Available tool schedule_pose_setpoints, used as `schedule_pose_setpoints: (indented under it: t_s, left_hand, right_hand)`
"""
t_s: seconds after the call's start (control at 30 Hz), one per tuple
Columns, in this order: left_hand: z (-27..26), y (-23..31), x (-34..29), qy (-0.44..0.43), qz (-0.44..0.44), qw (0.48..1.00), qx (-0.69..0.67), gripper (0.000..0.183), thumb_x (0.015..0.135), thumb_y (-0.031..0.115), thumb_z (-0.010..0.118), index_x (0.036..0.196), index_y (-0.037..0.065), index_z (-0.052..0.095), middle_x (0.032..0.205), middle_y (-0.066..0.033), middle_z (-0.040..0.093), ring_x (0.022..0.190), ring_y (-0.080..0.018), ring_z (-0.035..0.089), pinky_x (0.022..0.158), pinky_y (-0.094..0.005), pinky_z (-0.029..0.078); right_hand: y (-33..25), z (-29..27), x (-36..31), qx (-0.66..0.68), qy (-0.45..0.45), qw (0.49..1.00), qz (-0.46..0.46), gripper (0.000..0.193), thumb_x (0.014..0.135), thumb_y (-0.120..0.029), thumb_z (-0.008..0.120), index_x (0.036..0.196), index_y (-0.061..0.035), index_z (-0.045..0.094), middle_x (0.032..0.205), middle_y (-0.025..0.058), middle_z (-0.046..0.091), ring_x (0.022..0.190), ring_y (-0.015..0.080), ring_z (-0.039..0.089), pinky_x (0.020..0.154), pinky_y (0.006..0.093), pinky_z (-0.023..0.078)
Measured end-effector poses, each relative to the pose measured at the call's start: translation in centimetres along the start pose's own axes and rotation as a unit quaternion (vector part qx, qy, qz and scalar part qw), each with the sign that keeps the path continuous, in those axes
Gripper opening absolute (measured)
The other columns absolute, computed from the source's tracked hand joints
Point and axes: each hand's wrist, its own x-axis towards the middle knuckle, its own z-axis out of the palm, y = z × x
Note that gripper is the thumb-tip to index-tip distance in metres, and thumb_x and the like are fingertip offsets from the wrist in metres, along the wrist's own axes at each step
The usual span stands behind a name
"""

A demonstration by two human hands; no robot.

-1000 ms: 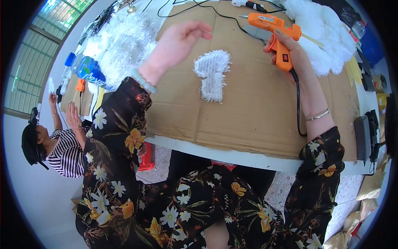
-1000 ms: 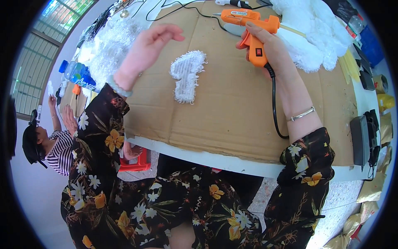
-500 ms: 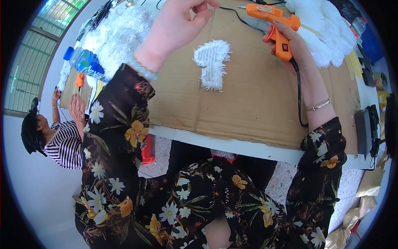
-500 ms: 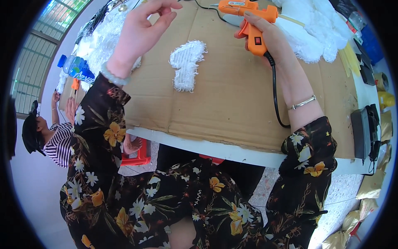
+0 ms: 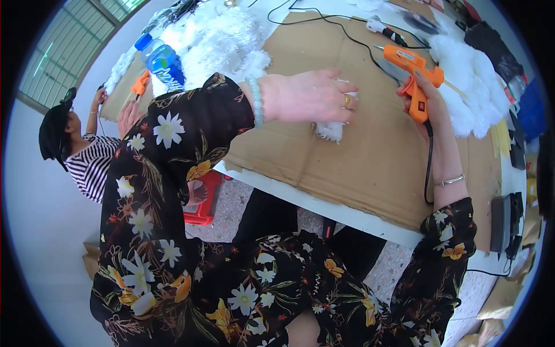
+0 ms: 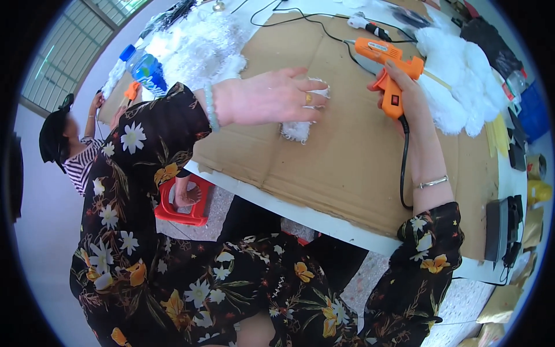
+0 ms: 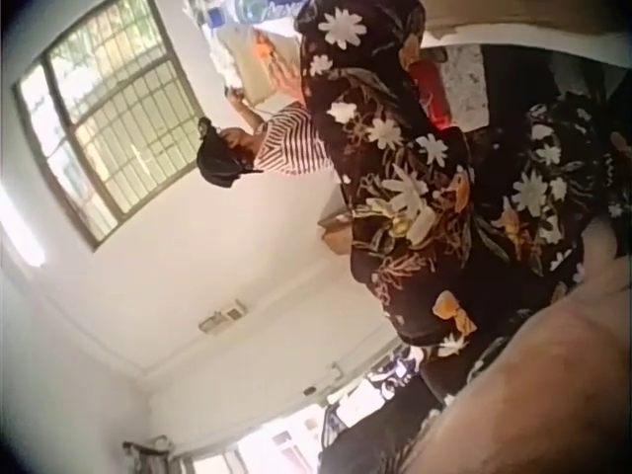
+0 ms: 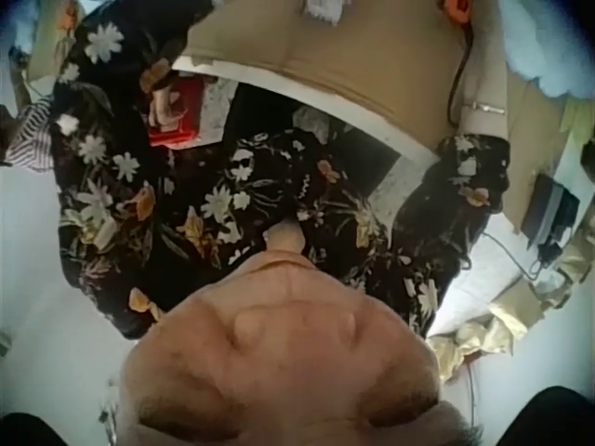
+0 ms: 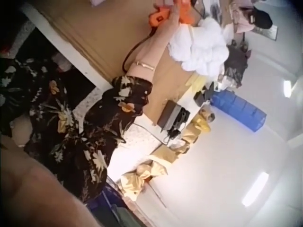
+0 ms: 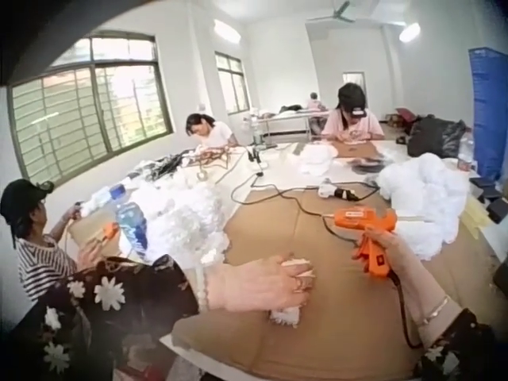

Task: Applying hot glue to cotton padding and assembling it onto a cardboard base to create a decorative object.

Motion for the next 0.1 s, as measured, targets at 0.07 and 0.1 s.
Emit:
schedule_pose_setpoints:
  t_s: [0.07,0.1]
  left_hand:
    - [0.14,-0.22,-0.55,-0.018,0.0,0.999,0.033,0.029,0.08,0.015,0.058,0.108,0.015,0.057,0.121,-0.0033,0.056,0.127,-0.0218,0.043,0.099,-0.0413,0.038]
    - [0.09,-0.31,-0.77,-0.033,0.007,0.998,0.061,0.033,0.079,0.017,0.06,0.112,0.016,0.055,0.123,-0.0029,0.055,0.129,-0.0212,0.041,0.101,-0.0422,0.037]
  right_hand:
    - [0.26,-0.02,0.47,0.001,-0.002,1.0,-0.001,0.029,0.09,-0.035,0.058,0.09,-0.0057,0.054,0.075,0.0098,0.062,0.052,0.0091,0.054,0.047,0.0211,0.044]
    - [0.27,-0.05,0.82,-0.005,-0.007,1.0,-0.005,0.031,0.09,-0.035,0.058,0.091,-0.005,0.054,0.077,0.0108,0.062,0.052,0.0096,0.054,0.047,0.0217,0.044]
